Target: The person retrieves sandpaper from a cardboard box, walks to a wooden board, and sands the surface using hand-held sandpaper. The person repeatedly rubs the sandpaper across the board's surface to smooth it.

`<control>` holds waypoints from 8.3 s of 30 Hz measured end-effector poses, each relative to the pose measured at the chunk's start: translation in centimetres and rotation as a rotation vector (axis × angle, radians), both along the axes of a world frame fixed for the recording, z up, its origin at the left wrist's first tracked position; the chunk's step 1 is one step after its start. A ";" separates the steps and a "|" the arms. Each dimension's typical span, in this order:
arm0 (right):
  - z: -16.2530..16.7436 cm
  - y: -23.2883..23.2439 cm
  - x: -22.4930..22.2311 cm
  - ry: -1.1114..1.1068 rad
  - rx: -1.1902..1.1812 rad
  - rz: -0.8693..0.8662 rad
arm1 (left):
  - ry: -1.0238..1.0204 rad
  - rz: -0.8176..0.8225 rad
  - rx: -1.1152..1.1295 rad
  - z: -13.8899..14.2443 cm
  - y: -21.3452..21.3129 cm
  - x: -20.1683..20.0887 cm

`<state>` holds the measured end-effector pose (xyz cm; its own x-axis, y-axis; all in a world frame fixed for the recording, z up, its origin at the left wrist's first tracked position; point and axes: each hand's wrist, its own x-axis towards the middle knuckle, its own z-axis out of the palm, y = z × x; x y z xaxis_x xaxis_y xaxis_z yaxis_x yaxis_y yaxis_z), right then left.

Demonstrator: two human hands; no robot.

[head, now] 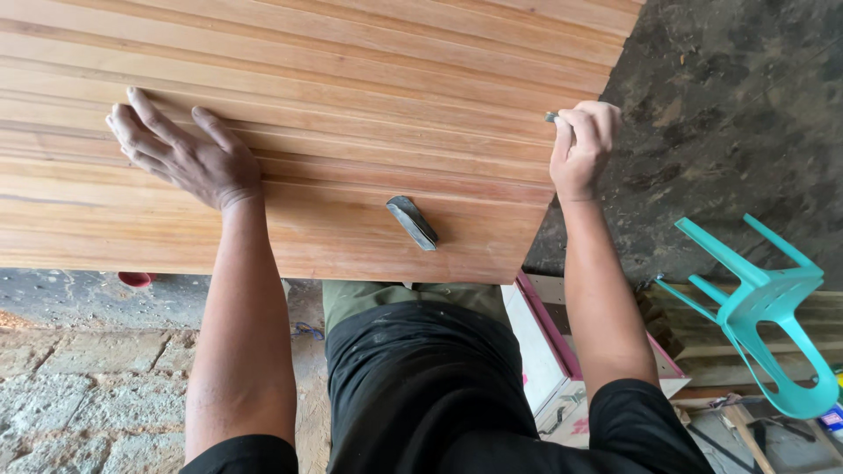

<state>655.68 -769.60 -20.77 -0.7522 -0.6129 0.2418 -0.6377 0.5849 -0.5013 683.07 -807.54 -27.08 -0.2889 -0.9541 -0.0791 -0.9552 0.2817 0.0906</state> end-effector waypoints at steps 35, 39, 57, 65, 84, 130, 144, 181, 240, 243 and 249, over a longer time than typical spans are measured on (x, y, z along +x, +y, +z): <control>-0.5 7.5 -3.5 -0.026 0.156 0.105 | 0.051 -0.048 -0.035 -1.1 0.5 0.9; -1.9 6.5 -3.6 0.050 0.173 0.137 | 0.034 -0.049 -0.035 -1.0 0.5 0.8; -1.8 3.5 -2.8 0.073 0.143 0.246 | 0.048 -0.057 -0.044 -1.7 0.4 1.1; -2.5 0.2 -1.0 0.026 0.078 0.245 | 0.053 -0.062 -0.054 -2.4 0.4 1.8; -1.3 -7.9 0.9 -0.104 -0.062 0.321 | -0.011 -0.042 -0.036 -0.5 -0.5 0.7; 0.7 -19.4 8.0 -0.049 -0.050 0.214 | 0.115 -0.115 0.039 2.2 -2.4 0.9; -4.4 -26.3 11.5 -0.077 -0.146 0.212 | 0.062 -0.146 0.002 1.4 -0.9 0.6; -3.6 -6.6 10.7 0.006 0.363 -0.579 | 0.832 -1.408 0.310 3.5 -2.7 -10.2; -3.8 -6.7 10.5 0.010 0.356 -0.592 | 0.938 -1.270 0.399 1.4 3.8 -12.5; -3.8 -6.6 10.5 0.011 0.336 -0.591 | 0.834 -1.331 0.474 1.4 10.7 -16.3; -3.8 -6.5 10.7 0.018 0.345 -0.583 | 0.890 -1.304 0.410 2.4 1.5 -12.3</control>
<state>666.34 -776.06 -24.56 -0.9810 -0.1521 0.1204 -0.1755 0.9604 -0.2165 670.74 -806.04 -24.72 -0.9282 0.0014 0.3721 0.2898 0.6303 0.7203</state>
